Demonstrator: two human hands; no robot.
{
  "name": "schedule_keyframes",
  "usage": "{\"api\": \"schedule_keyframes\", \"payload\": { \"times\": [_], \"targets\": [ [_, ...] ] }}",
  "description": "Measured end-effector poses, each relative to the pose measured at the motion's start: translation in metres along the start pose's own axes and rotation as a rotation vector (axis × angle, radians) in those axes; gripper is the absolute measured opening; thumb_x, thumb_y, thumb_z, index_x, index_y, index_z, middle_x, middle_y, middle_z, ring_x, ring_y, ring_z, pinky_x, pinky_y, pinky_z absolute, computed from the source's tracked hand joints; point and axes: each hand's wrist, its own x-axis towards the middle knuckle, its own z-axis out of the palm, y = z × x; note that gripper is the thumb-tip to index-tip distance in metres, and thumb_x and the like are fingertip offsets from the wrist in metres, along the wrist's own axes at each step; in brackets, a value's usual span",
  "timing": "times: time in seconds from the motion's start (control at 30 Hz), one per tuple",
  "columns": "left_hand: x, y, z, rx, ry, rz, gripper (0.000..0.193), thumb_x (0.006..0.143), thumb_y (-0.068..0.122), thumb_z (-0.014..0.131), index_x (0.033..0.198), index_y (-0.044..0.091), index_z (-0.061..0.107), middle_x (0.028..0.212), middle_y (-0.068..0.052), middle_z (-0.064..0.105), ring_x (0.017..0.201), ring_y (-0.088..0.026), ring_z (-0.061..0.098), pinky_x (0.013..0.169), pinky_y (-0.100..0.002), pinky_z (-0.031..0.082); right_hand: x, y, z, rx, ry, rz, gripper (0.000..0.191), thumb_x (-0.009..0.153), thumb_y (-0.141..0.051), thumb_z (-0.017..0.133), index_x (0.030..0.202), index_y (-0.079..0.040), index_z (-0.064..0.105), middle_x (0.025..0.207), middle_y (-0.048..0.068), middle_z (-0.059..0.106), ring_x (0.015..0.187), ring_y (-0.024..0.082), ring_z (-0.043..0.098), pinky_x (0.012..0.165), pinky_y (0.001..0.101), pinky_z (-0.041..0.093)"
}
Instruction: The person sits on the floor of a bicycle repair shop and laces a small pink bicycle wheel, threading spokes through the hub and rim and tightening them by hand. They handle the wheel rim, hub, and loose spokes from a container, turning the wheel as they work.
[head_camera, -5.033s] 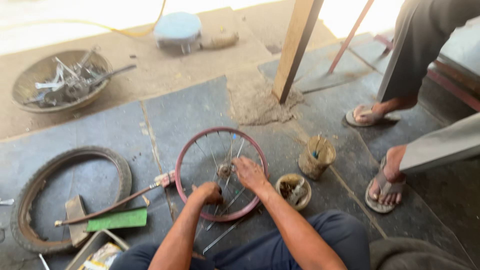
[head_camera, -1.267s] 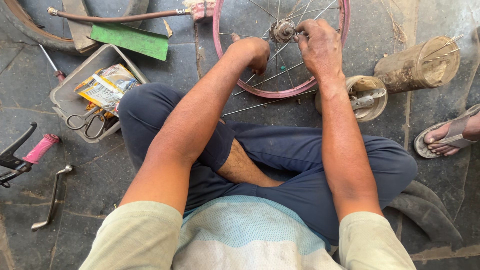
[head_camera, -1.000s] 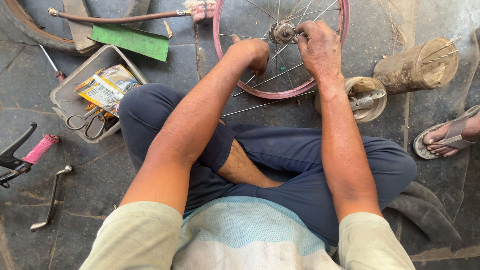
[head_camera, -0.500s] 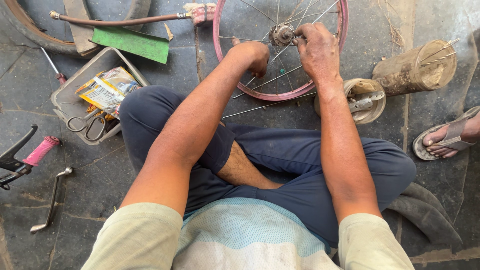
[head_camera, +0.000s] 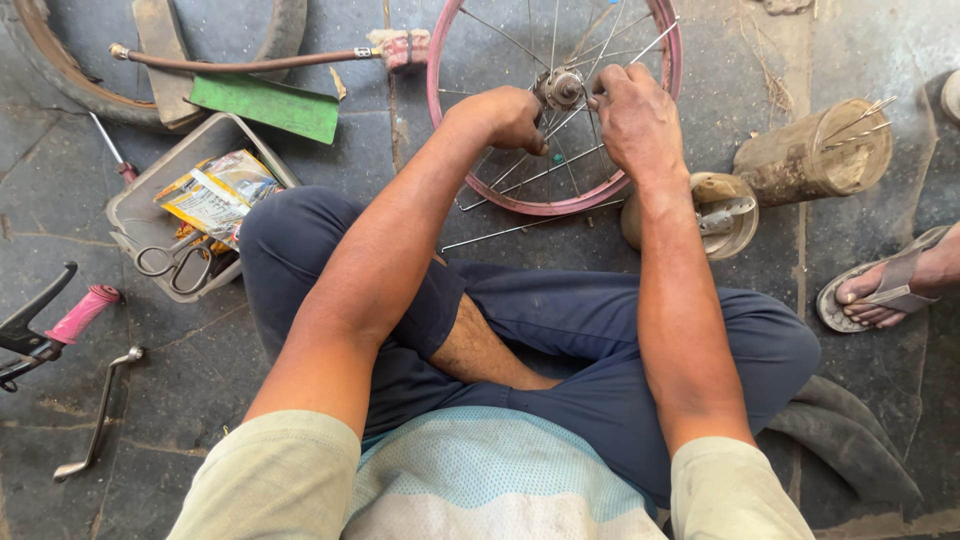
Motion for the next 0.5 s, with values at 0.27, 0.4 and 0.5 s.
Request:
{"api": "schedule_keyframes", "payload": {
  "times": [0.27,0.4,0.5],
  "targets": [
    [-0.011,0.026,-0.026,-0.38,0.454,0.153,0.032,0.083,0.032,0.073,0.097,0.004,0.077,0.088,-0.016,0.076,0.085,-0.031,0.073,0.076,-0.043,0.056,0.01,-0.025,-0.032,-0.009,0.081,0.041,0.012,0.101,-0.018,0.073,0.106,-0.008,0.068,0.101,0.016,0.066,0.089,0.039,0.067,0.075,0.0502,0.053],
    [-0.013,0.039,-0.02,-0.811,0.497,0.103,0.02,0.083,0.018,0.067,0.09,0.001,0.075,0.074,-0.011,0.075,0.066,-0.017,0.072,0.062,-0.033,0.057,0.012,-0.04,-0.032,-0.041,0.163,0.06,0.014,0.1,-0.019,0.073,0.109,-0.01,0.068,0.104,0.014,0.066,0.088,0.039,0.068,0.073,0.0499,0.054],
    [-0.015,0.041,-0.016,-0.95,0.524,0.067,0.018,0.084,0.016,0.069,0.085,-0.001,0.074,0.069,-0.008,0.073,0.061,-0.012,0.068,0.057,-0.03,0.054,0.01,-0.045,-0.031,-0.052,0.228,0.045,0.014,0.101,-0.019,0.073,0.111,-0.011,0.068,0.105,0.012,0.065,0.089,0.036,0.069,0.073,0.0482,0.055]
  ]
}}
